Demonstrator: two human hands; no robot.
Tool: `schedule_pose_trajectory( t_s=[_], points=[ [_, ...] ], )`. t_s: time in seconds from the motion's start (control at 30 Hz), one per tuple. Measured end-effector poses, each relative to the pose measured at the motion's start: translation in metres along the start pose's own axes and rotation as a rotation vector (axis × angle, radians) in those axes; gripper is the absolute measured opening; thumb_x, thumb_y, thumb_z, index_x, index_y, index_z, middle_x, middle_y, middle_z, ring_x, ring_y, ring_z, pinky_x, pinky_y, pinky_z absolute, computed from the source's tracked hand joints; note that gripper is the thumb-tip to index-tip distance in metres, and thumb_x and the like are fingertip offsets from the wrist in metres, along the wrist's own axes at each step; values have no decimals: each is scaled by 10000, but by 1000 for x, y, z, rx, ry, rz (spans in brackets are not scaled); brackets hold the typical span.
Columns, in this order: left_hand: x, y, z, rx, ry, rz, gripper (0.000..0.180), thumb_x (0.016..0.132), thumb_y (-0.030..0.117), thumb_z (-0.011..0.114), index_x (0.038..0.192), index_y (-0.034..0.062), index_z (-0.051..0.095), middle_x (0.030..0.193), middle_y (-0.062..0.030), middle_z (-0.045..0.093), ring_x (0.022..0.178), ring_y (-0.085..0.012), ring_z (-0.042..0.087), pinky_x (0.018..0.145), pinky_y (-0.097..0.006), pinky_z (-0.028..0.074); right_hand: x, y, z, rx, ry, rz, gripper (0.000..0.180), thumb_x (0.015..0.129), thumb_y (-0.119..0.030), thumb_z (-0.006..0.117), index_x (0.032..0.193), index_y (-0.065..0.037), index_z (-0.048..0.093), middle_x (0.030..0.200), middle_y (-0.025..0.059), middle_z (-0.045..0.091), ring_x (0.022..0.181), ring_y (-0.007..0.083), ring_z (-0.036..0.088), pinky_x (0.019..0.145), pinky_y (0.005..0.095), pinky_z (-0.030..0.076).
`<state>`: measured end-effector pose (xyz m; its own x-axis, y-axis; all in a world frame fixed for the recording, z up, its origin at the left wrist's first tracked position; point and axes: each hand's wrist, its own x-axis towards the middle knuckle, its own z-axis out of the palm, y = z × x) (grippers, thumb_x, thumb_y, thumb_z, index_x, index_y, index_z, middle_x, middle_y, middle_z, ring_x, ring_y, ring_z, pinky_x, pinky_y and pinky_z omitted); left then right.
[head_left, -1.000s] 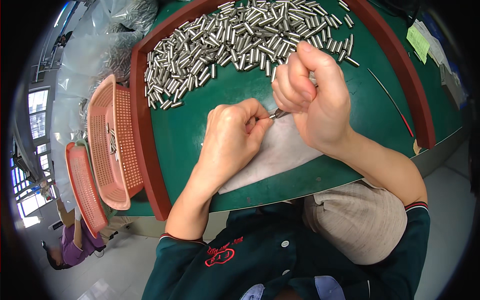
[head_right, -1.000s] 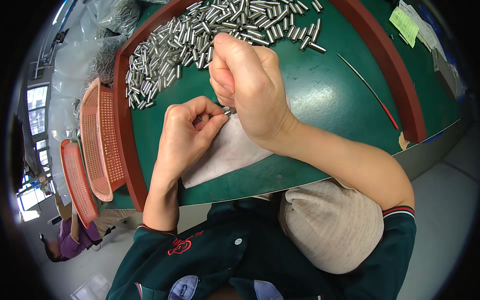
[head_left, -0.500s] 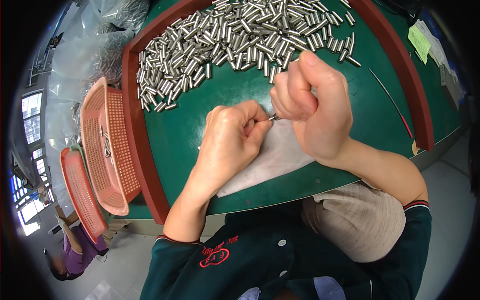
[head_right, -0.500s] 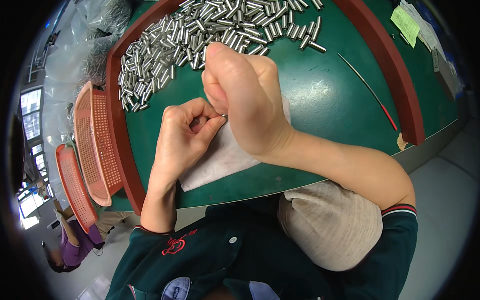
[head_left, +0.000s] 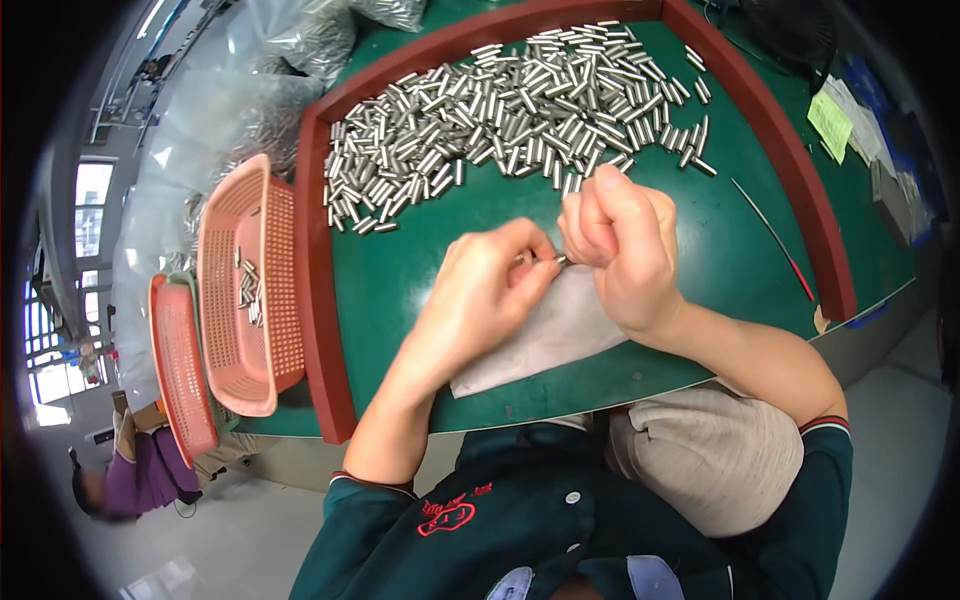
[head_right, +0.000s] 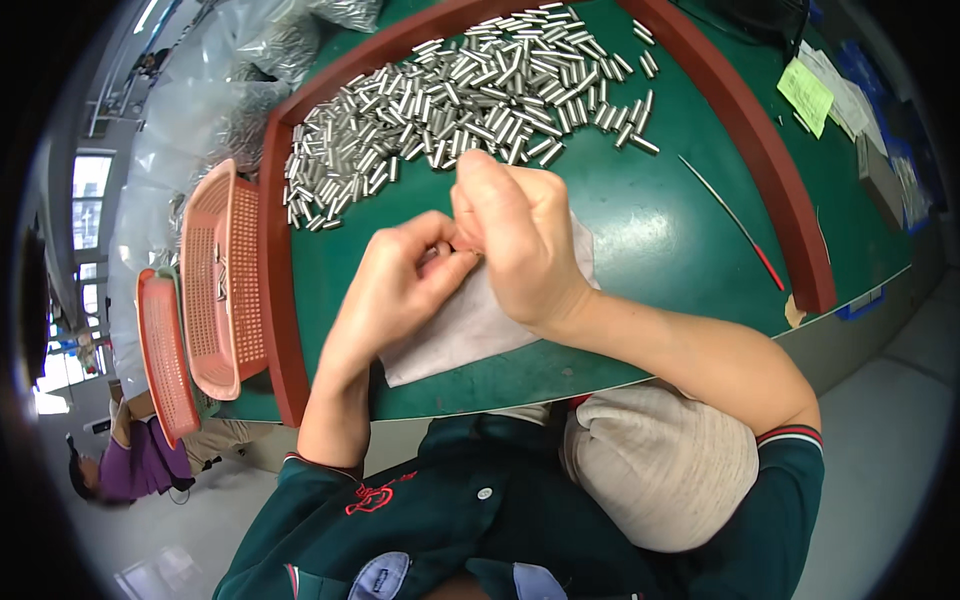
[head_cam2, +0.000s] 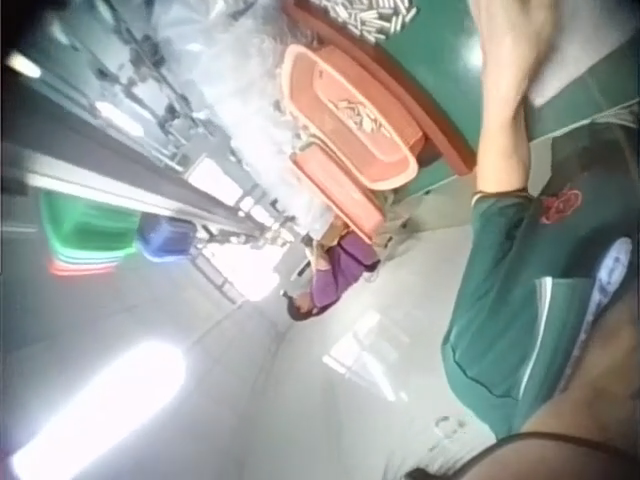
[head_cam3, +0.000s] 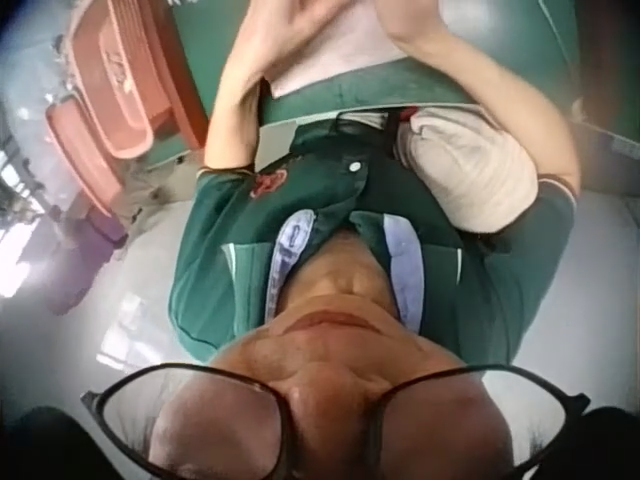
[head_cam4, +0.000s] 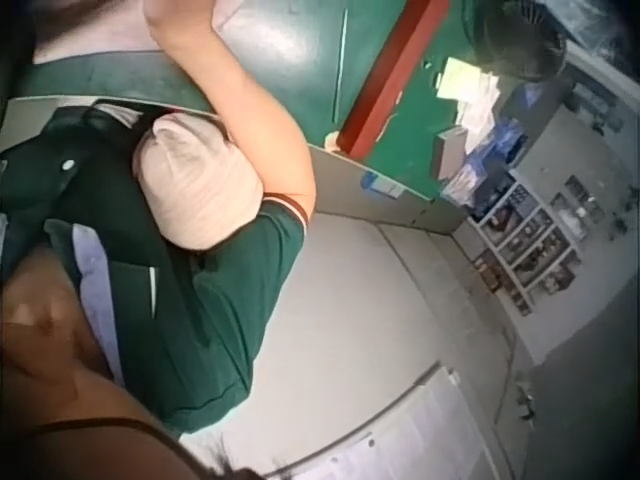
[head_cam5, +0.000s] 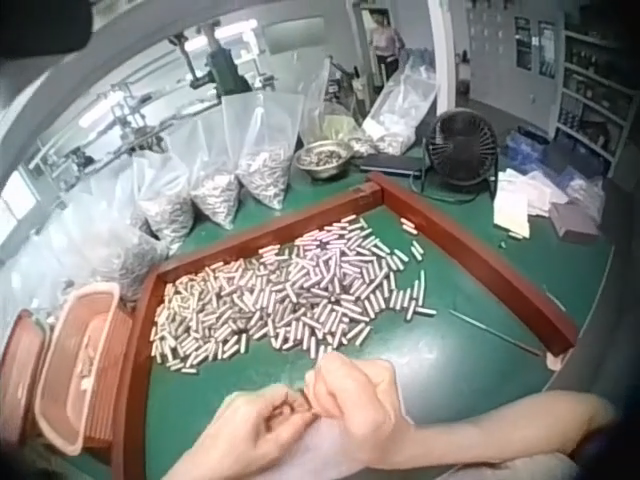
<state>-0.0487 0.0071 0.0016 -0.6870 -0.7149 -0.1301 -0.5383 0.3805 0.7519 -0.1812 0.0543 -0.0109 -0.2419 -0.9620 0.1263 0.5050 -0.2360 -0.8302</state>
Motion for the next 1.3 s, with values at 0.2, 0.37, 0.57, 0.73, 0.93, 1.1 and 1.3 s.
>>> schedule_pose_trajectory(
  t_s=[0.2,0.37,0.57,0.73,0.93,1.1,1.3],
  points=[
    [10,-41,-31,-1758,-148,83,111,817,133,539,786,40,488,793,-54,485,568,-51,328,440,-144,286,3,-5,0,9,7,77,412,883,-231,352,505,-80,280,468,-18,288,433,65,246,414,228,206],
    [17,-32,-36,-1628,207,-22,183,835,155,498,945,13,534,753,-48,470,597,-93,381,460,-173,321,7,-4,-5,42,-12,99,412,882,-232,353,506,-83,278,463,-23,280,426,61,232,406,228,193],
    [33,-48,-26,-156,569,-45,219,760,200,641,722,-12,603,512,15,478,434,-89,415,430,-234,339,7,-5,-3,12,2,89,426,894,-237,337,498,-96,267,446,-20,263,415,69,207,400,237,178],
    [39,-46,-17,382,626,-3,167,679,154,681,730,11,612,487,-92,509,443,-250,506,467,-343,399,7,-7,0,36,-20,83,411,886,-224,359,506,-86,286,464,-29,284,426,57,243,404,227,197],
    [22,-14,-8,90,283,211,86,695,67,644,748,10,608,538,-94,519,456,-212,496,465,-305,404,7,-4,-5,33,17,85,435,904,-247,311,494,-107,265,424,-7,258,392,80,183,392,241,173],
    [8,-1,-1,83,11,513,139,634,57,678,735,8,596,587,-95,507,503,-224,481,466,-316,383,9,-5,-6,34,26,103,431,903,-247,303,496,-111,270,423,-9,265,392,79,188,393,243,175],
    [-3,6,9,193,-10,65,389,603,307,748,559,5,507,464,-118,474,420,-271,468,421,-338,366,10,-5,-6,13,20,93,419,899,-233,303,498,-112,271,428,-15,266,402,74,183,392,239,175]
  ],
)
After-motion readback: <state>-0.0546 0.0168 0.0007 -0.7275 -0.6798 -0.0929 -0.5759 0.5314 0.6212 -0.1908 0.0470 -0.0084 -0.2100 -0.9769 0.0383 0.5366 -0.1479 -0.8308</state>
